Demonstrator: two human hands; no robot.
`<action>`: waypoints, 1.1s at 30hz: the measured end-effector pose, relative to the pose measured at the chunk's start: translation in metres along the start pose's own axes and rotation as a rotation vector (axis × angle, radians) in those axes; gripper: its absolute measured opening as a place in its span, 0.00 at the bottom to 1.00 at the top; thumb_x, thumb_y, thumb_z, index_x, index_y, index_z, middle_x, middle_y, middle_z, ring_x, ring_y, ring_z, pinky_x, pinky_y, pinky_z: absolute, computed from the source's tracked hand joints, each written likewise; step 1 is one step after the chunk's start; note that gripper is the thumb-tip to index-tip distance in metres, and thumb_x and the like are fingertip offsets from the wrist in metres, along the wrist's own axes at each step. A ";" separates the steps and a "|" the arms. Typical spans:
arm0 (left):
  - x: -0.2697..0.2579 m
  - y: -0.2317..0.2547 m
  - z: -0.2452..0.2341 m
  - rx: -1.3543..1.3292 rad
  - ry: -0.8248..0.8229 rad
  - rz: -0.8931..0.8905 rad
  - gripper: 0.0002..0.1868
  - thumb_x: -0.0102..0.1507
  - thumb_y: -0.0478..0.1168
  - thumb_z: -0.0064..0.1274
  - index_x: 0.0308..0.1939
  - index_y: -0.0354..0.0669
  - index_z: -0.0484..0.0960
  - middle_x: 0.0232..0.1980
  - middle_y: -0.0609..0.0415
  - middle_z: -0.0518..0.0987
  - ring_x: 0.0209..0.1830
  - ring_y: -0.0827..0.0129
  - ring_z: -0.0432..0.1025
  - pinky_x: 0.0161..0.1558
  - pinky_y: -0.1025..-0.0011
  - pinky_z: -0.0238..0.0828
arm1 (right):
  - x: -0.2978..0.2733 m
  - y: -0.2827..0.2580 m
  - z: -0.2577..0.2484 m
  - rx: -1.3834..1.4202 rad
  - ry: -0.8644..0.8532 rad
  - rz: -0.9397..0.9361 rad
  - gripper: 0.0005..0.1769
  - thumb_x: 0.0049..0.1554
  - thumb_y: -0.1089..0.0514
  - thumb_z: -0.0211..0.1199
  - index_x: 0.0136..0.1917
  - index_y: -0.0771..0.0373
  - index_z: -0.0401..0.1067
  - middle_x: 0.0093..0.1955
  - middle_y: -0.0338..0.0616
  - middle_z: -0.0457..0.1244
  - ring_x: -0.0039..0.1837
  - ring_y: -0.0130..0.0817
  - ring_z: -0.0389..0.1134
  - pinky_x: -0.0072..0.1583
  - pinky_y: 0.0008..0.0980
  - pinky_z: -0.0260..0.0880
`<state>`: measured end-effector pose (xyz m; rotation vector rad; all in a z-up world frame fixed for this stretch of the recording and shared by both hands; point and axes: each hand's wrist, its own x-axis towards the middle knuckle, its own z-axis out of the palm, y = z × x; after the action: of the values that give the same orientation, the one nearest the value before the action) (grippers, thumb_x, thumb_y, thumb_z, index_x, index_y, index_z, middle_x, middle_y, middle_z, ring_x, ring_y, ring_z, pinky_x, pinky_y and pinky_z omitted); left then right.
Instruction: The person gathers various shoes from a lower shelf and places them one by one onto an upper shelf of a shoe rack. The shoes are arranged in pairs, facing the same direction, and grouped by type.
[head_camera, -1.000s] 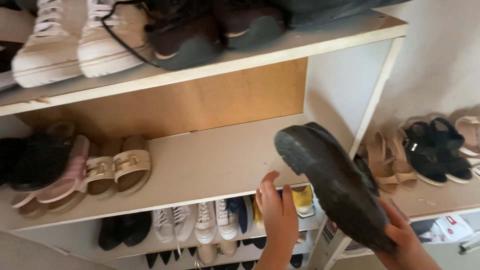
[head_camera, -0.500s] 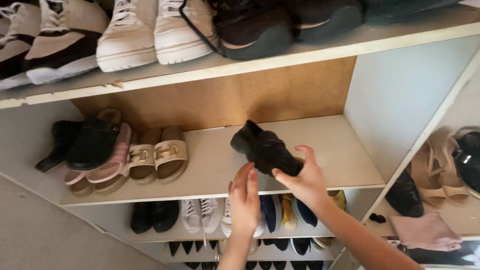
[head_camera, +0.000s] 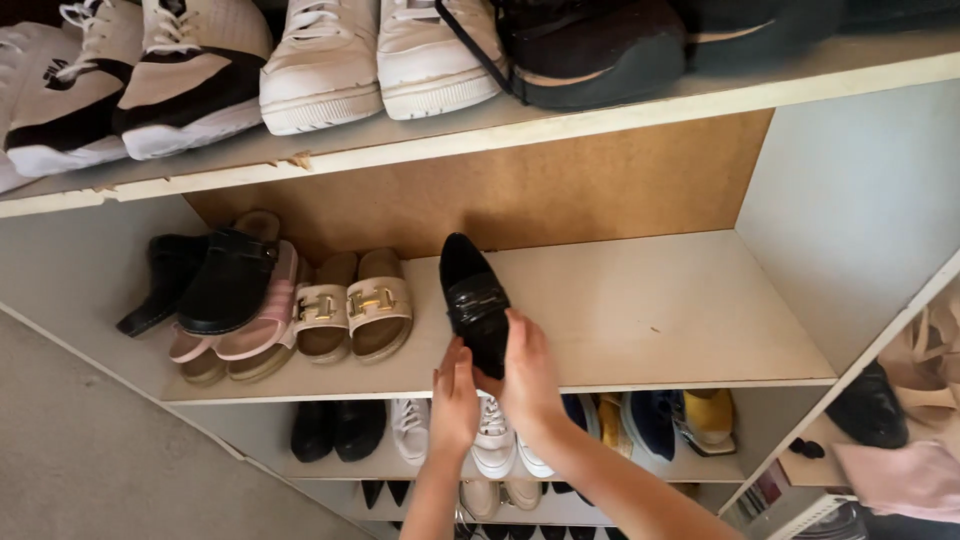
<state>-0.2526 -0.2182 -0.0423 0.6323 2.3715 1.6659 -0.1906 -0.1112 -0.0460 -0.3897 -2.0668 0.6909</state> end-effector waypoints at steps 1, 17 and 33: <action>0.006 -0.007 -0.004 0.027 0.004 0.048 0.35 0.70 0.58 0.27 0.75 0.44 0.65 0.79 0.54 0.65 0.82 0.66 0.53 0.80 0.60 0.31 | 0.000 -0.003 0.007 -0.012 -0.001 -0.016 0.52 0.43 0.49 0.79 0.71 0.68 0.56 0.63 0.63 0.61 0.63 0.59 0.65 0.62 0.46 0.66; 0.039 -0.022 -0.054 0.204 0.083 0.172 0.42 0.65 0.59 0.56 0.77 0.41 0.64 0.77 0.38 0.61 0.77 0.43 0.58 0.75 0.51 0.56 | 0.018 0.025 0.061 0.121 -0.315 -0.056 0.59 0.40 0.50 0.80 0.78 0.66 0.55 0.75 0.63 0.56 0.74 0.58 0.61 0.73 0.47 0.62; 0.020 -0.029 -0.040 0.151 0.192 0.188 0.38 0.65 0.56 0.48 0.77 0.47 0.62 0.77 0.49 0.63 0.76 0.54 0.62 0.68 0.57 0.63 | 0.026 0.013 0.051 0.112 -0.412 -0.076 0.56 0.47 0.50 0.75 0.79 0.68 0.49 0.81 0.57 0.52 0.77 0.50 0.58 0.73 0.40 0.59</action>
<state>-0.2927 -0.2523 -0.0530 0.7751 2.6678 1.7023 -0.2476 -0.1043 -0.0597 -0.1073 -2.3991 0.8942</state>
